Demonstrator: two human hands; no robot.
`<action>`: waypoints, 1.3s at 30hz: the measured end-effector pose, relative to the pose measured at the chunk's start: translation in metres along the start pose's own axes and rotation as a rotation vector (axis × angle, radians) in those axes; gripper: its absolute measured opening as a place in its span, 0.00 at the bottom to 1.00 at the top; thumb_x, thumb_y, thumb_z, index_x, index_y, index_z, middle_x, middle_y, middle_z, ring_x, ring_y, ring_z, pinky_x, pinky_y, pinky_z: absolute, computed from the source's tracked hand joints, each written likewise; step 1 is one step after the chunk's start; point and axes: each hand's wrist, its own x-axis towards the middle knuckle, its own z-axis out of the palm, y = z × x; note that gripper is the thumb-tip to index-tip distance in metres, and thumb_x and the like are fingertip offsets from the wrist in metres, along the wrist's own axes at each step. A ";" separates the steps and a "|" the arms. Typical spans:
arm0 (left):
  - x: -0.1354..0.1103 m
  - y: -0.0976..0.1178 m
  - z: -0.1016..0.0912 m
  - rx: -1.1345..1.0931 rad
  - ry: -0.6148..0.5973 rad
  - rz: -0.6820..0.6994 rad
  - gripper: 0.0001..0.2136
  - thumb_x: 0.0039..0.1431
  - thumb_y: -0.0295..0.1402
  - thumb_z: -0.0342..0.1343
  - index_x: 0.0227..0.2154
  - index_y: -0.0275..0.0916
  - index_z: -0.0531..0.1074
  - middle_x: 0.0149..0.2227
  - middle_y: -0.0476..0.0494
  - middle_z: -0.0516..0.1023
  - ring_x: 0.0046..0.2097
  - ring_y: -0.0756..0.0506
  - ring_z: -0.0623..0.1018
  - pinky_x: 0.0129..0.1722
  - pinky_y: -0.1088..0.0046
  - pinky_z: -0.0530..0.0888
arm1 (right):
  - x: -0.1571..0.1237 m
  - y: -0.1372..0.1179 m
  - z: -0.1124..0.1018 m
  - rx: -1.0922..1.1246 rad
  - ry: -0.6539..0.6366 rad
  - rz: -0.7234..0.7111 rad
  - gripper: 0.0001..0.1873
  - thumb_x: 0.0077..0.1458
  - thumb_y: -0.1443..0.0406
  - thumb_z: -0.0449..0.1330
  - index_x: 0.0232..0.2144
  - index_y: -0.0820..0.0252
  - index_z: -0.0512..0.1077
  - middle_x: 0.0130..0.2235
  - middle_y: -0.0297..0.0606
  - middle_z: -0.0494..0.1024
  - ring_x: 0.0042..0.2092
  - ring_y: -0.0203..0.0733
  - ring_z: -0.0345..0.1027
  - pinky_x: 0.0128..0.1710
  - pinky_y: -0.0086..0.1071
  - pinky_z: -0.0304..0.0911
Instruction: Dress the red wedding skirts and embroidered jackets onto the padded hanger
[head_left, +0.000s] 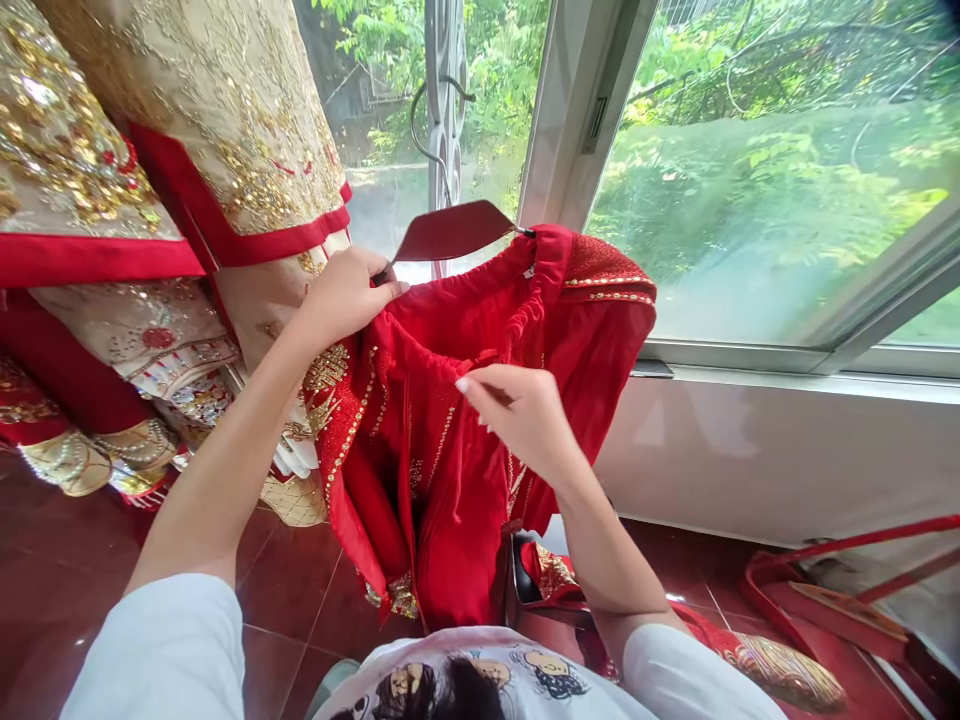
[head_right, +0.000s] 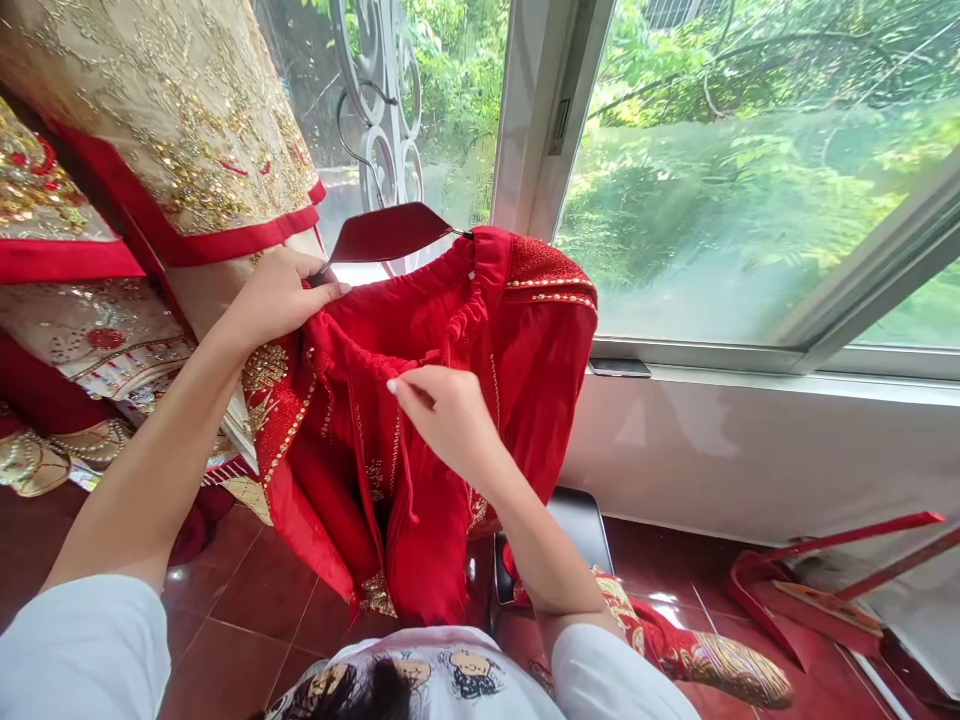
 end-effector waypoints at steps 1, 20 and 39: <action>0.001 -0.001 0.001 -0.011 -0.001 -0.004 0.12 0.53 0.38 0.55 0.20 0.36 0.71 0.20 0.48 0.68 0.26 0.48 0.68 0.30 0.69 0.63 | 0.007 -0.001 -0.009 -0.041 0.108 -0.025 0.13 0.58 0.61 0.56 0.27 0.61 0.74 0.23 0.34 0.72 0.24 0.33 0.63 0.26 0.29 0.59; 0.007 -0.015 0.000 0.130 0.091 -0.058 0.13 0.52 0.40 0.54 0.18 0.40 0.64 0.20 0.47 0.65 0.27 0.47 0.66 0.31 0.67 0.62 | 0.041 0.042 -0.059 -0.326 0.331 -0.002 0.21 0.50 0.69 0.54 0.14 0.58 0.47 0.18 0.27 0.46 0.22 0.30 0.40 0.24 0.31 0.41; 0.007 -0.015 0.002 0.189 0.106 -0.022 0.14 0.53 0.37 0.51 0.16 0.41 0.57 0.17 0.48 0.59 0.26 0.48 0.65 0.31 0.66 0.63 | 0.069 0.036 -0.057 -0.591 0.440 -0.026 0.31 0.52 0.50 0.62 0.13 0.54 0.47 0.16 0.28 0.47 0.22 0.33 0.47 0.25 0.32 0.51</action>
